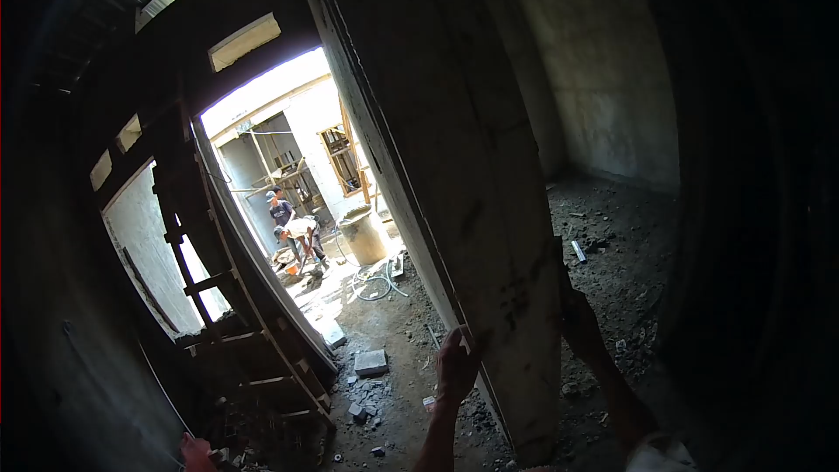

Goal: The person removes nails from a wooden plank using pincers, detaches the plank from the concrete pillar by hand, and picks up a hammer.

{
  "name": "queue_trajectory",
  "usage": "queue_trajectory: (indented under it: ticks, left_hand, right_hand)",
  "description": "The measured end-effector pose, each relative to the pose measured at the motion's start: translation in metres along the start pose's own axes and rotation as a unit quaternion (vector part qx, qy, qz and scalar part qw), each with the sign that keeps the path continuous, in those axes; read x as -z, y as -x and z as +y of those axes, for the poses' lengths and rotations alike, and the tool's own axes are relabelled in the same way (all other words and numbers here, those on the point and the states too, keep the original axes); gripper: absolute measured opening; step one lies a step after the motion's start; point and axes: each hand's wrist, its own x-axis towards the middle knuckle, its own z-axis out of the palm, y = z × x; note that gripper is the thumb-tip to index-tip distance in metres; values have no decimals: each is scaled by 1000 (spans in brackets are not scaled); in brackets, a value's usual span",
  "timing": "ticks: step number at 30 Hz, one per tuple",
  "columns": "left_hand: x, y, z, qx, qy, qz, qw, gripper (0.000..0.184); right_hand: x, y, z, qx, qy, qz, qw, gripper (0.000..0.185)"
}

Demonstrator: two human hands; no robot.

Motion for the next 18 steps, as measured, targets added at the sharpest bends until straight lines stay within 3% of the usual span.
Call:
queue_trajectory:
  ticks: [2, 6, 9, 13, 18]
  left_hand:
    - [-2, 1, 4, -19, -62, 44, 997, 33]
    - [0, 4, 4, -62, -52, 62, 995, 35]
    - [2, 7, 10, -24, -89, 48, 995, 20]
    - [7, 9, 33, 31, -109, 43, 993, 25]
    - [2, 6, 17, -30, -111, 68, 991, 31]
  right_hand:
    - [2, -2, -2, 26, 73, 1, 997, 43]
    - [2, -2, -14, 16, 93, -28, 995, 46]
    - [0, -2, -13, 30, 109, -22, 993, 48]
    - [2, -5, -7, -11, 117, -37, 992, 50]
    - [0, -6, -6, -11, 91, -30, 995, 49]
